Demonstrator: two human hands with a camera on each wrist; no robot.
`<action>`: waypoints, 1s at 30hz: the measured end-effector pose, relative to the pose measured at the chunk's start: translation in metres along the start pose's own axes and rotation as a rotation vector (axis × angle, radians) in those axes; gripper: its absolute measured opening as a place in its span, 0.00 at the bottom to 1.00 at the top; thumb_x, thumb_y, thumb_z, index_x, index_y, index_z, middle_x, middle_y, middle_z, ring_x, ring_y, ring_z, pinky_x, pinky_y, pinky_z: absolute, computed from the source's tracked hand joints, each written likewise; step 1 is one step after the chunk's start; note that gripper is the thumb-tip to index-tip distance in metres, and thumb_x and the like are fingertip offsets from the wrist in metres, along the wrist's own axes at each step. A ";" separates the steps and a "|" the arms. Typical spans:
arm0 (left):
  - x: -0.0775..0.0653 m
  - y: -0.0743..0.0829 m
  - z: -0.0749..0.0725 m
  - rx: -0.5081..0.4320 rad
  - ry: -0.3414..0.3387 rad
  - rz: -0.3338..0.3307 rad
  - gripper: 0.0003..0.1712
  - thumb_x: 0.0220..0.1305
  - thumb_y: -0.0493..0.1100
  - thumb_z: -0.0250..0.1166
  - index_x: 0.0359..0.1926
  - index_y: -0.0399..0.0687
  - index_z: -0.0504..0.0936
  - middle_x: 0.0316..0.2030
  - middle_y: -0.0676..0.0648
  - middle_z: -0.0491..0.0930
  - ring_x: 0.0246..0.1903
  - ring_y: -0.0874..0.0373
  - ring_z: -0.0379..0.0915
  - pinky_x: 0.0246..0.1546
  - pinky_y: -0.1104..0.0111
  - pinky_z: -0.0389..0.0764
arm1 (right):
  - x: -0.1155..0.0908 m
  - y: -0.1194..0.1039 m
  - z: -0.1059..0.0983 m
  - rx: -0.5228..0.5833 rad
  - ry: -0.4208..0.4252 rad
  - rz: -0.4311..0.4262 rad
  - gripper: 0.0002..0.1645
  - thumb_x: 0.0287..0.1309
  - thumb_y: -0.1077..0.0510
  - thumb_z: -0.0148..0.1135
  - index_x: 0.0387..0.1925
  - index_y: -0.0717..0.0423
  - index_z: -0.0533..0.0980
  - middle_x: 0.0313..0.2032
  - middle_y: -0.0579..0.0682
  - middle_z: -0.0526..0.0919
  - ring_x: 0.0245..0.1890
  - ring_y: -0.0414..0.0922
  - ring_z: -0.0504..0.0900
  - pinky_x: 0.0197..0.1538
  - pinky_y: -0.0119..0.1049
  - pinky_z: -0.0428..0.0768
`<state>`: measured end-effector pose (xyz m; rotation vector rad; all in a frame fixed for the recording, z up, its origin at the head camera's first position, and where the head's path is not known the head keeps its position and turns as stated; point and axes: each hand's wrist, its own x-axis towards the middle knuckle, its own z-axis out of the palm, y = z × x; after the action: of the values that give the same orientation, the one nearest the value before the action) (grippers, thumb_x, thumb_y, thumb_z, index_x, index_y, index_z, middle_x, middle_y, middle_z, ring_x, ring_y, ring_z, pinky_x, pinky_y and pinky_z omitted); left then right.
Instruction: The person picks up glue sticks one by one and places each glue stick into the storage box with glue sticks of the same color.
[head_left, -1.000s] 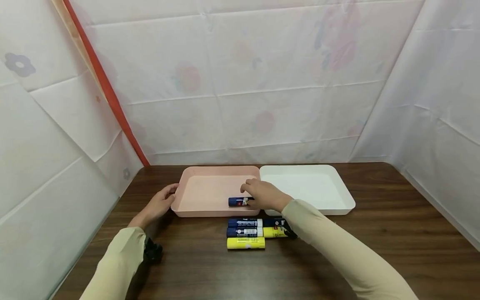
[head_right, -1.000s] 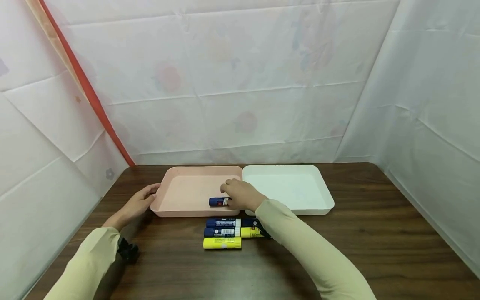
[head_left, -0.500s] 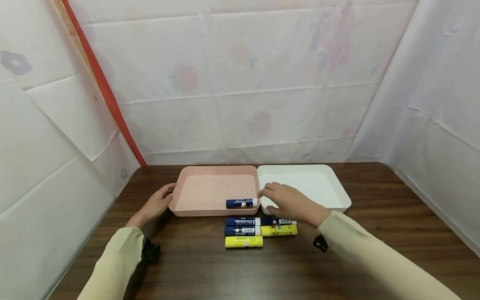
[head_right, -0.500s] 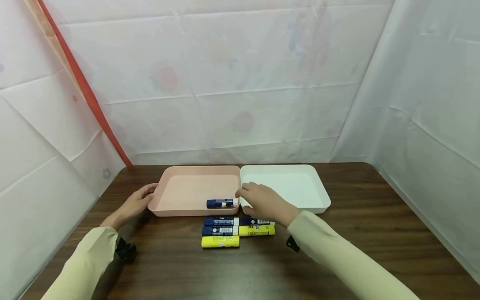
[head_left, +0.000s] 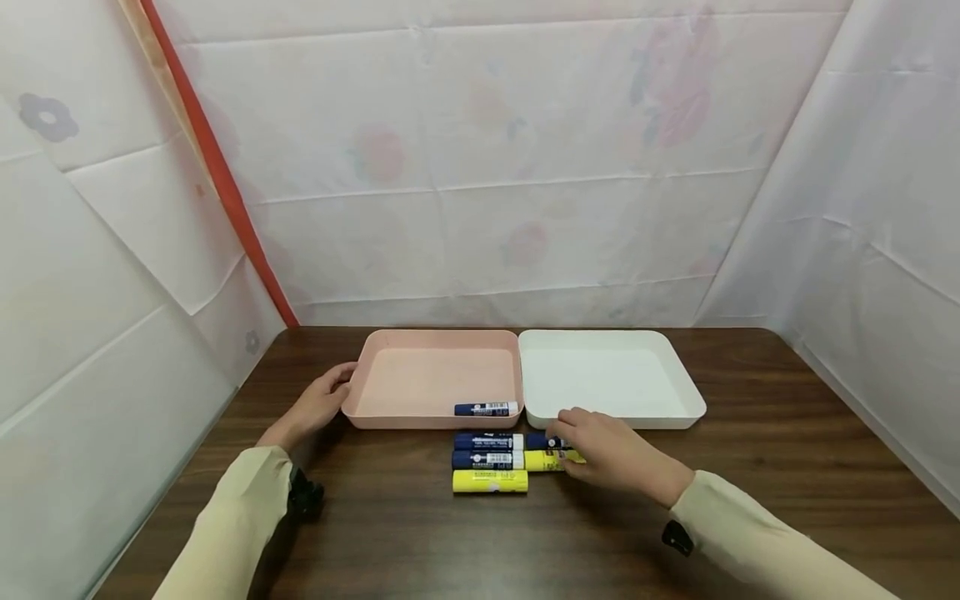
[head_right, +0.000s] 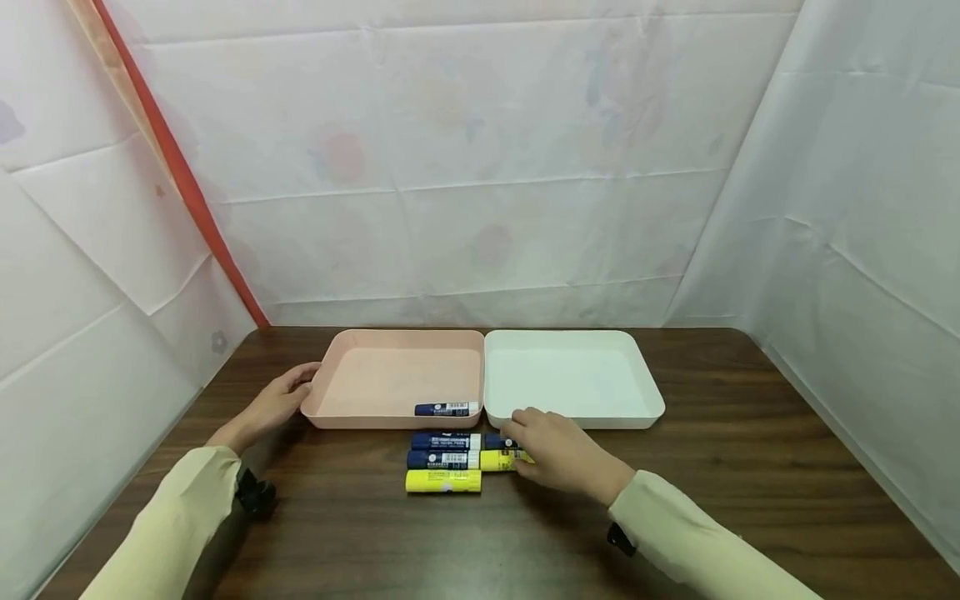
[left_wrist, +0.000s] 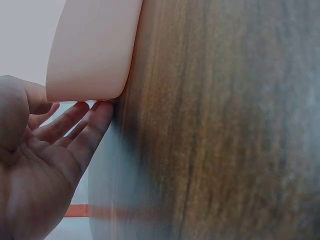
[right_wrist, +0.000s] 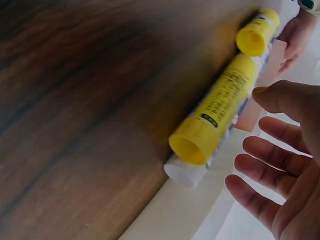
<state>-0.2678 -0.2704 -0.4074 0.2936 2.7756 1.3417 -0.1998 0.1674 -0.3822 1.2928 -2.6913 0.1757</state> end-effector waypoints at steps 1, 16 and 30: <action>0.000 0.000 0.000 0.000 0.001 -0.001 0.26 0.74 0.36 0.43 0.69 0.29 0.55 0.61 0.27 0.63 0.61 0.36 0.60 0.58 0.45 0.62 | 0.000 0.000 0.001 -0.007 -0.008 0.000 0.17 0.51 0.55 0.70 0.44 0.54 0.78 0.36 0.45 0.76 0.33 0.37 0.73 0.34 0.33 0.75; -0.004 0.000 0.000 0.003 -0.006 -0.012 0.26 0.74 0.36 0.42 0.69 0.30 0.54 0.61 0.27 0.63 0.61 0.36 0.59 0.59 0.45 0.61 | -0.004 -0.006 0.016 -0.056 -0.015 0.009 0.15 0.45 0.58 0.73 0.36 0.53 0.77 0.30 0.41 0.73 0.28 0.36 0.69 0.31 0.33 0.73; -0.006 -0.003 -0.004 0.000 -0.013 -0.026 0.27 0.75 0.36 0.42 0.70 0.30 0.53 0.61 0.27 0.63 0.60 0.36 0.60 0.59 0.44 0.61 | -0.001 -0.009 0.020 -0.078 0.020 -0.005 0.15 0.47 0.60 0.72 0.37 0.53 0.76 0.31 0.42 0.73 0.28 0.37 0.69 0.30 0.33 0.73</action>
<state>-0.2628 -0.2765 -0.4072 0.2645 2.7590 1.3285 -0.1933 0.1594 -0.4013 1.2690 -2.6493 0.0825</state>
